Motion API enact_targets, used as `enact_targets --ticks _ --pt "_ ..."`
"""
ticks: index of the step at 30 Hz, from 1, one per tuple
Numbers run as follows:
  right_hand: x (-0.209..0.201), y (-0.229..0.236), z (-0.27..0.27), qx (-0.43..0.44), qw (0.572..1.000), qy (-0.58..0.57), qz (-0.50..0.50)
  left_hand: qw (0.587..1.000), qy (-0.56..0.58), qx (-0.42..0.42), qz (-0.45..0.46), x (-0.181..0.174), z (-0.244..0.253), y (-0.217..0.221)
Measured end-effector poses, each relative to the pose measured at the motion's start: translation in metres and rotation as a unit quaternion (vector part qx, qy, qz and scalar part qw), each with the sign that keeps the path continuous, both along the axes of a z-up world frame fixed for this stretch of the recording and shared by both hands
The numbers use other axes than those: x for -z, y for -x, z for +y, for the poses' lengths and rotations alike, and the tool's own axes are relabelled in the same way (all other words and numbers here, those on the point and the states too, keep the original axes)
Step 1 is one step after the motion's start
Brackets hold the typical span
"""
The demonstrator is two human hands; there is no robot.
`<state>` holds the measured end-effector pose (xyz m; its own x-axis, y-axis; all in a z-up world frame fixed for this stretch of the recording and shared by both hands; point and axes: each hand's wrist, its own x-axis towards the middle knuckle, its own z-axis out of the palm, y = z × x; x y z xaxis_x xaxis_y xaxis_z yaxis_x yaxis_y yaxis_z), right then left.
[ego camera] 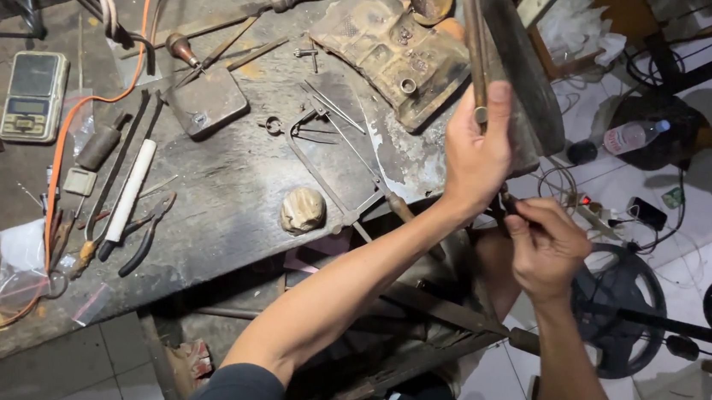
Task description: Soldering and manipulating a small metal piece for jewelry making using a blowtorch and hand tools.
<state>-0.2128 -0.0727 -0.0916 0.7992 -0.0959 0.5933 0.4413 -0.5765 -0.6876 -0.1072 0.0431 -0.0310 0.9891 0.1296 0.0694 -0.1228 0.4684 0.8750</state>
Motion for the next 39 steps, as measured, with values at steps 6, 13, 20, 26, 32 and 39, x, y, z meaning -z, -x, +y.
enact_targets --ticks 6,13,20,26,32,39 --pt "-0.001 0.000 0.018 0.058 0.995 0.049 -0.062 0.999 0.031 -0.035 0.026 -0.016 0.012 0.014" --pt "-0.005 -0.008 0.015 0.019 0.999 0.022 -0.027 0.996 0.088 -0.008 0.015 -0.002 0.008 0.001" --pt "0.013 -0.012 0.011 -0.012 0.998 -0.054 0.022 0.980 0.168 0.057 0.089 0.004 0.009 -0.005" --pt "-0.015 -0.004 0.020 0.036 0.998 0.001 0.055 0.990 0.026 0.139 0.025 0.004 0.027 0.013" --pt "-0.062 0.069 0.038 0.150 0.959 0.239 0.034 0.972 0.084 0.216 0.035 0.019 0.030 0.029" --pt "0.095 0.110 0.001 -0.029 0.774 0.470 0.423 0.971 -0.082 0.222 -0.025 0.017 0.010 0.044"
